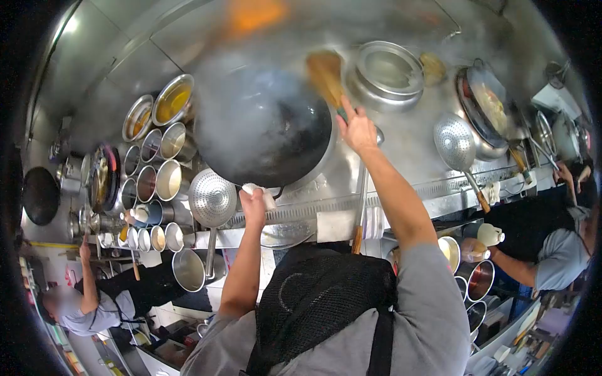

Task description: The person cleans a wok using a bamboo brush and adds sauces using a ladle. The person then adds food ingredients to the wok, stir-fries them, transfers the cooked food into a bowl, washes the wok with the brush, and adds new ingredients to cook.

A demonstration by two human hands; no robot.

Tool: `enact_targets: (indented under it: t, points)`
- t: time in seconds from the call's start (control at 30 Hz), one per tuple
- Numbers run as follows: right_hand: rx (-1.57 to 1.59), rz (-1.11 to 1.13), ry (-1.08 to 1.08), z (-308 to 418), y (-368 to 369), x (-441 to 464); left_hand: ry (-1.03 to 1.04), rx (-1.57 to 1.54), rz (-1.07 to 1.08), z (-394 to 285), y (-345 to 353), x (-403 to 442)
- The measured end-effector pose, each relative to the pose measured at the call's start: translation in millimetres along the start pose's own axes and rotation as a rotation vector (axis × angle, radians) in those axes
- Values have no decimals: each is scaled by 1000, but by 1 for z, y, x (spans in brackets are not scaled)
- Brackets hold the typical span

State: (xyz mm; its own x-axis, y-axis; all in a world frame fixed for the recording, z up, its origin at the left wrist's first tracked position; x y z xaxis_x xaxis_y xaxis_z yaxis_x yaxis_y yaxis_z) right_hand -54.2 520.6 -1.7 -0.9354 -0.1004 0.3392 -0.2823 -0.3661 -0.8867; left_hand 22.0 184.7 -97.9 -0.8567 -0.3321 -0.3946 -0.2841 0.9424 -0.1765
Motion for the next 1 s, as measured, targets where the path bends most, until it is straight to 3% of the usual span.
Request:
enact_targets:
  t: [0.03, 0.07, 0.2, 0.27, 0.33, 0.37, 0.43, 0.57, 0.63, 0.67, 0.7, 0.77, 0.8, 0.83, 0.9, 0.93, 0.97, 1.0]
  points:
    - [77, -195, -6, 12, -14, 6, -11, -15, -9, 5, 1, 6]
    - [170, -256, 23, 27, -27, -3, -108, -116, 27, 11, 1, 13]
    - [228, -331, -85, 80, -29, -94, -245, -183, 111, 14, 5, 27]
    - [273, -56, 127, 86, 4, -165, -247, -180, 145, 13, -3, 31]
    - [390, 461, 287, 78, 23, -219, -506, -306, 288, -21, -7, 7]
    - [410, 492, 262, 70, 35, -242, -505, -323, 275, -20, -11, 8]
    - [435, 420, 248, 81, 16, -238, -653, -478, 472, -15, -16, 16]
    - [439, 235, 290, 88, -2, -234, -611, -348, 527, -5, -13, 28]
    - [339, 493, 208, 74, 12, -247, -387, -294, 447, -1, -8, 23]
    - [380, 609, 276, 64, 15, -247, -378, -298, 449, 4, -7, 20]
    - [379, 599, 267, 58, 13, -242, -272, -226, 402, 10, -9, 17]
    - [562, 332, 275, 50, 3, -233, -59, 7, 286, 16, -23, -1]
    - [649, 302, 403, 59, -12, -218, 121, 35, 200, 35, -27, -8]
    - [650, 302, 390, 59, -13, -202, 304, 61, 109, 54, -30, -13]
    - [750, -34, 128, 61, -16, -170, 228, 176, 30, 66, -34, -37]
    - [753, -26, 115, 67, -17, -142, 146, 292, -38, 71, -36, -44]
    - [961, -46, 219, 77, -18, -109, 142, 283, -50, 77, -37, -44]
    - [1164, -64, 326, 87, -16, -90, -7, 472, 3, 88, -35, -40]
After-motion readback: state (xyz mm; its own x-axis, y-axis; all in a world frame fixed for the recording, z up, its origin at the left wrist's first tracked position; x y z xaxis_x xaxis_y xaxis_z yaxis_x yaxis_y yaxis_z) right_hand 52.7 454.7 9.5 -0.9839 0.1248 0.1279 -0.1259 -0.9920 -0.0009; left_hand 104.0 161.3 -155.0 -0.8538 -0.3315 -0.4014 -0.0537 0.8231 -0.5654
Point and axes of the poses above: each hand's wrist, its own x-axis towards the middle knuckle, its own y-axis out of the palm, z = x × y, the point moved 1 cm from there along x, towards the middle knuckle, and after that the axes turned 15 degrees about -y, right-handed, at the moved point
